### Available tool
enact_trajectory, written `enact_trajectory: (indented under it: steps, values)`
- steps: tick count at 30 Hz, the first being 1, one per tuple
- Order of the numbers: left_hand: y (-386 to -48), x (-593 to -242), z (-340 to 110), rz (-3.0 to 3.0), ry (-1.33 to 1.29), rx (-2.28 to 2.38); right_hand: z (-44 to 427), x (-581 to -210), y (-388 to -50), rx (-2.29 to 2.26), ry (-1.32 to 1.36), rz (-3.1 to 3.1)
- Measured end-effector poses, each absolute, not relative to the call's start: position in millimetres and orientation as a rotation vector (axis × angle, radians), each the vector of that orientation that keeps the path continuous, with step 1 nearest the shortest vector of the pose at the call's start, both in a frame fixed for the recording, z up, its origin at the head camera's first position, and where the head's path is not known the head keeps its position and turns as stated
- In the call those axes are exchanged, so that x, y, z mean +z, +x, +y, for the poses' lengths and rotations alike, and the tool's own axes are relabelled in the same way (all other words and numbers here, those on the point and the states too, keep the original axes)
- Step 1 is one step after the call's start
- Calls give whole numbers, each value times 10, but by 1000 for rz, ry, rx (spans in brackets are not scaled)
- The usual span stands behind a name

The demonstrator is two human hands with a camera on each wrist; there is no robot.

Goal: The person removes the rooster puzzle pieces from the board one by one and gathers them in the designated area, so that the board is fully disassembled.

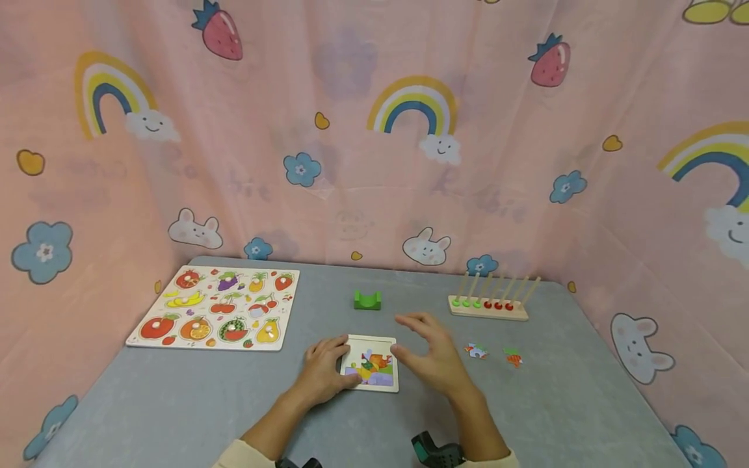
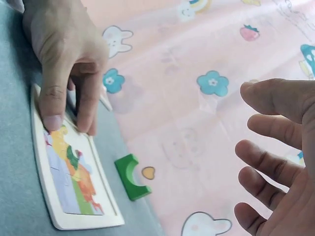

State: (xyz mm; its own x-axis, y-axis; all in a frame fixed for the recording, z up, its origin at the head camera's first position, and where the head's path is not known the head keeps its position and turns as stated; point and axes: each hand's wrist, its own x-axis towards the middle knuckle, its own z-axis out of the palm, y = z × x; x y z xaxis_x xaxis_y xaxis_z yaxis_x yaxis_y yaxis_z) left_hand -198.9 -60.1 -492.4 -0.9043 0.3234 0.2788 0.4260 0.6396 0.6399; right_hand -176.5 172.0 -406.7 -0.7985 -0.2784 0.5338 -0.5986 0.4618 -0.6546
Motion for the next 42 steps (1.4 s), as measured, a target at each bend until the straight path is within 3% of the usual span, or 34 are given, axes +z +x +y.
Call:
enact_trajectory:
  steps: [10, 26, 42]
  values:
    - [-1986, -4928, -600, -2707, -635, -1125, 1541, -4274, -1890, 1296, 597, -2469]
    - [-2001, -4954, -617, -2684, -637, -1081, 1377, -4707, -2058, 1205, 636, -2578]
    - [-2002, -4951, -617, -2695, -643, -1085, 1347, -4796, -2043, 976, 633, -2757]
